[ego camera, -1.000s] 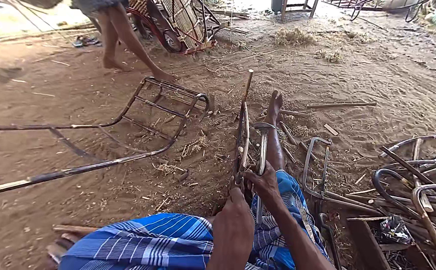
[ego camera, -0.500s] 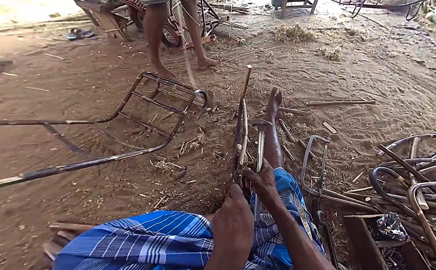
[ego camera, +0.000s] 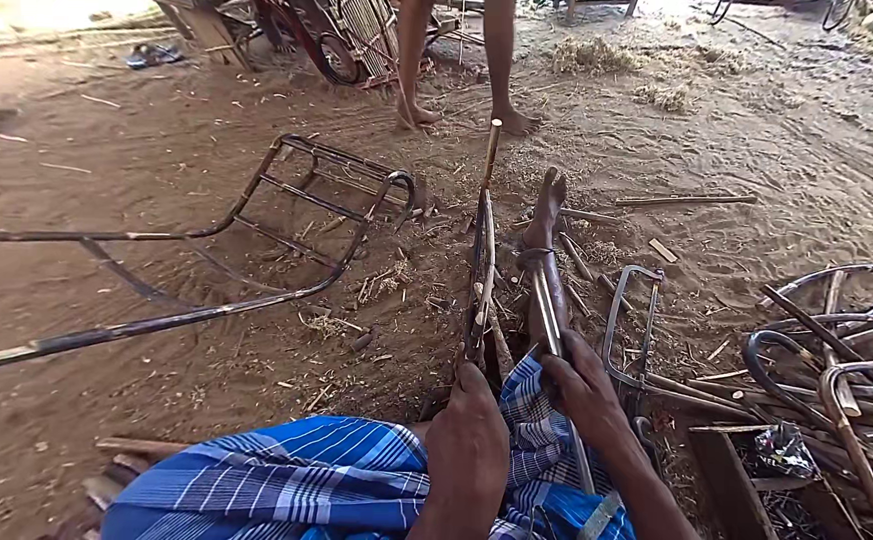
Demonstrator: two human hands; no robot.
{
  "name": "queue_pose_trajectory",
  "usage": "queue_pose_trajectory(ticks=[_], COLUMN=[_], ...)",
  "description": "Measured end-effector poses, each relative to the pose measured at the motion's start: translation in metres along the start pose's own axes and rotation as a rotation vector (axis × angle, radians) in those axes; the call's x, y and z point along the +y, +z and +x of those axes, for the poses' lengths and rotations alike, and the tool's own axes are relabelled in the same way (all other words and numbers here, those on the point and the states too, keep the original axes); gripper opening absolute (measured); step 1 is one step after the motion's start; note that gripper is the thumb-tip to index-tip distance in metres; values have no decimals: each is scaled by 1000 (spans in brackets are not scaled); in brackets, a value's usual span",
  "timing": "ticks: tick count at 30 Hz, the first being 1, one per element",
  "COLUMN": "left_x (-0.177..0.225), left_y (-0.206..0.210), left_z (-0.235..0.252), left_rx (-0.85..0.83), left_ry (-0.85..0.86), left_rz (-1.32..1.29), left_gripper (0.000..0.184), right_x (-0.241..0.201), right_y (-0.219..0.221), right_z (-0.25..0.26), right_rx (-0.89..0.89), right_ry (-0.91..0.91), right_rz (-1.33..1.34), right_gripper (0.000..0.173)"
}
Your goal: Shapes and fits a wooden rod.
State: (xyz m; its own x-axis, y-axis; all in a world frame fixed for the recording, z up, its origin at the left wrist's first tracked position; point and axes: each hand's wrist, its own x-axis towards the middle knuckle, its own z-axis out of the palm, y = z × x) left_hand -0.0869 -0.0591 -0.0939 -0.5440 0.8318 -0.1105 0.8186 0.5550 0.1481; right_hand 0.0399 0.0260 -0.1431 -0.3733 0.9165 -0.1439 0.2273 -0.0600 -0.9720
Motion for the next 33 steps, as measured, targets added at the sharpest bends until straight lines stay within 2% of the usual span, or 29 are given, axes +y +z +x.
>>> queue_pose_trajectory(ticks=[3, 5, 7, 8, 10, 11, 12, 14, 15, 16, 17, 19, 20, 21, 22, 23, 24, 25, 26, 27, 29, 30, 31, 32, 33], left_x=[1, 2, 4, 4, 5, 6, 7, 8, 7, 6, 6, 3, 3, 2, 1, 2, 3, 3, 3, 5, 4, 3, 2, 1, 1], left_y=[0, 1, 2, 5, 8, 7, 5, 1, 1, 0, 0, 5, 7, 8, 7, 3, -1, -2, -4, -6, 1, 5, 6, 4, 0], left_z=[1, 1, 3, 2, -1, -1, 0, 2, 3, 7, 10, 6, 6, 7, 8, 10, 12, 13, 16, 18, 14, 13, 14, 14, 13], left_rx=[-50, -62, -43, -21, -14, -28, -71, -138, -125, -116, -102, -95, -75, -64, -62, -107, -149, -146, -139, -150, -159, -138, -111, -108, -142], left_ry=[-6, -8, 10, 18, 3, -3, -10, -28, -22, -23, -23, -24, -12, 1, 13, -1, -25, -23, -14, -14, -16, -8, 10, 18, 3], left_rz=[36, 51, 45, 34, 35, 43, 54, 40, 37, 21, -10, 0, 3, 1, -5, -13, -16, -6, -7, -18, 7, 18, 17, 13, 17], left_gripper=[34, 34, 32, 31, 30, 30, 32, 35, 35, 34, 33, 30, 29, 28, 30, 32, 34, 34, 34, 35, 34, 32, 32, 34, 37], right_x=[15, 21, 4, -3, -5, 3, 12, 16, 11, 1, -11, -25, -21, -7, 9, 18, 22, 17, 7, -7, -22, -17, -2, 14, 20], right_y=[-24, -30, -34, -34, -26, -23, -23, -29, -31, -34, -36, -33, -28, -23, -21, -24, -27, -30, -32, -33, -31, -27, -23, -23, -28], right_z=[-33, -46, -55, -60, -66, -66, -64, -51, -48, -48, -53, -70, -70, -69, -66, -60, -50, -44, -43, -49, -67, -69, -67, -64, -57], right_rx=[-96, -104, -126, -135, -118, -112, -138, -274, -275, -245, -207, -153, -125, -99, -110, -180, -245, -253, -218, -166, -91, -59, -47, -97, -211], right_ry=[-147, -154, -181, -250, -430, -450, -368, 23, 128, 123, 35, -268, -410, -473, -412, -216, -3, 131, 132, 41, -272, -402, -440, -325, -66], right_rz=[147, 224, 302, 340, 301, 180, 24, -150, -139, -83, -10, 139, 154, 104, -1, -97, -114, -83, -20, 55, 167, 154, 80, -70, -198], right_gripper=[44, 40, 47, 49, 51, 54, 58, 57, 57, 56, 55, 53, 53, 54, 55, 56, 58, 58, 57, 56, 54, 53, 54, 56, 59])
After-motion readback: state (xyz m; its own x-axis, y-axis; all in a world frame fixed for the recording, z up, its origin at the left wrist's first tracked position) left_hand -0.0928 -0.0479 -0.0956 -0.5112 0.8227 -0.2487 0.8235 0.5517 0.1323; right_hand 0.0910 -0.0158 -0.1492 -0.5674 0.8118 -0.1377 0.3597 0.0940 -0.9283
